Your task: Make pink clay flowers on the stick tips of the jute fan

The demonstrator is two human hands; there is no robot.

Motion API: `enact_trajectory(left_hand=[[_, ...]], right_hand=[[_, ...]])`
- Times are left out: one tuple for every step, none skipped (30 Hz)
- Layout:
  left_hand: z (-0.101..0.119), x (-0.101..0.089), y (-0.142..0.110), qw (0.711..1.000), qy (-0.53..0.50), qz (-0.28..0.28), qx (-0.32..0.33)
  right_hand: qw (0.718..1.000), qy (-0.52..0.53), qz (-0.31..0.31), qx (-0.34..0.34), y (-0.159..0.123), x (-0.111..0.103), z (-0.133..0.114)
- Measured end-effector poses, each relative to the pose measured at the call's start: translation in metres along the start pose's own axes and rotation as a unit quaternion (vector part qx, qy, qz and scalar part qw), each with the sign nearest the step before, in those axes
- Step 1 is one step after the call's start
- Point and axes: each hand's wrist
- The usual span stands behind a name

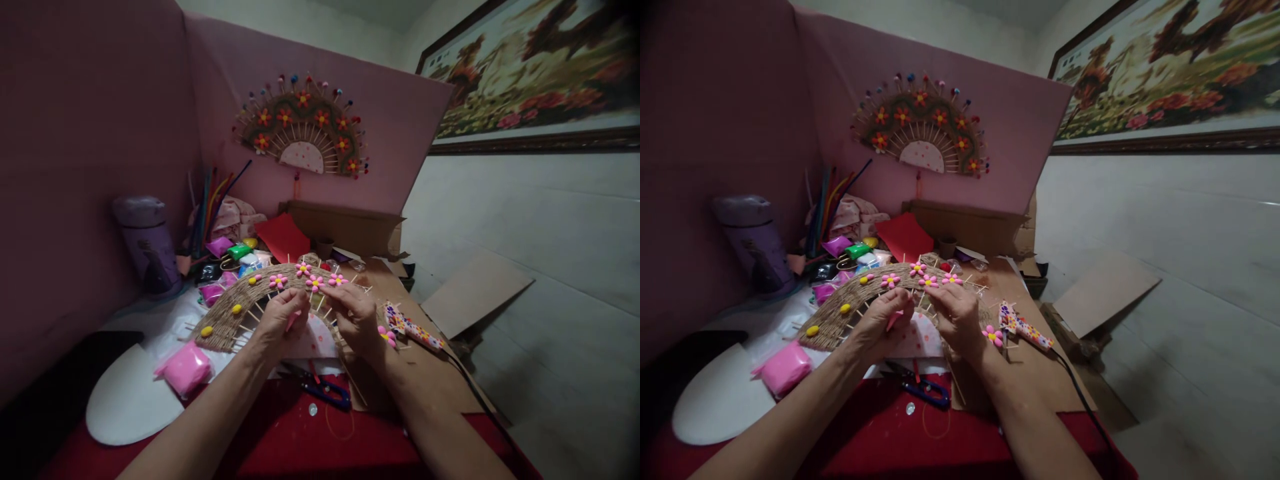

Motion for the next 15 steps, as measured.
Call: enact_trajectory(left_hand=[[0.0003, 0.0, 0.0, 1.0, -0.001, -0.003, -0.006], [0.0005, 0.0, 0.0, 1.0, -0.002, -0.008, -0.011], [0.0006, -0.0002, 0.0001, 1.0, -0.004, -0.015, -0.013], [0.0006, -0.0004, 0.0003, 1.0, -0.007, -0.019, -0.01], [0.0007, -0.0007, 0.0006, 1.0, -0.01, -0.02, -0.005], [0.0007, -0.001, 0.0008, 1.0, -0.013, -0.02, 0.0], [0.0007, -0.0012, 0.001, 1.0, -0.015, -0.019, 0.005], [0.0009, -0.0013, 0.0012, 1.0, -0.018, -0.015, 0.009], [0.0011, -0.0012, 0.0013, 1.0, -0.022, -0.01, 0.01], [0.0012, -0.0009, 0.0012, 1.0, -0.024, -0.004, 0.009], [0.0014, -0.0005, 0.001, 1.0, -0.025, 0.0, 0.008], [0.0014, 0.0, 0.0007, 1.0, -0.023, 0.003, 0.008], [0.0013, 0.0004, 0.0004, 1.0, -0.018, 0.003, 0.006], [0.001, 0.0008, 0.0001, 1.0, -0.011, 0.0, 0.001], [0.0005, 0.0009, -0.0002, 1.0, -0.005, -0.003, -0.002]], right_hand=[[1.0, -0.004, -0.009, -0.012, -0.0007, 0.0003, -0.0008], [1.0, -0.008, -0.017, -0.022, -0.0016, 0.0007, -0.0011], [0.999, -0.012, -0.02, -0.029, -0.0028, 0.001, -0.0012], [0.999, -0.014, -0.021, -0.033, -0.004, 0.0012, -0.0012], [0.999, -0.014, -0.021, -0.035, -0.005, 0.0014, -0.0011], [0.999, -0.012, -0.021, -0.035, -0.0057, 0.0015, -0.0012], [0.999, -0.009, -0.02, -0.034, -0.0061, 0.0016, -0.0014], [0.999, -0.007, -0.02, -0.033, -0.0061, 0.0015, -0.0017], [0.999, -0.006, -0.019, -0.032, -0.006, 0.0014, -0.0022], [0.999, -0.008, -0.018, -0.032, -0.0057, 0.0013, -0.0027], [0.999, -0.009, -0.017, -0.032, -0.0053, 0.0012, -0.0031], [0.999, -0.011, -0.017, -0.033, -0.005, 0.0012, -0.0033], [0.999, -0.013, -0.017, -0.035, -0.0048, 0.0011, -0.0033], [0.999, -0.015, -0.018, -0.037, -0.0048, 0.0011, -0.0032], [0.999, -0.016, -0.019, -0.039, -0.0048, 0.0011, -0.0029]])
Point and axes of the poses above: each hand's wrist, its own y-axis towards the middle knuckle, its own x-axis out of the palm, z = x × y, and after that the axes turned 10 degrees about z, right-handed
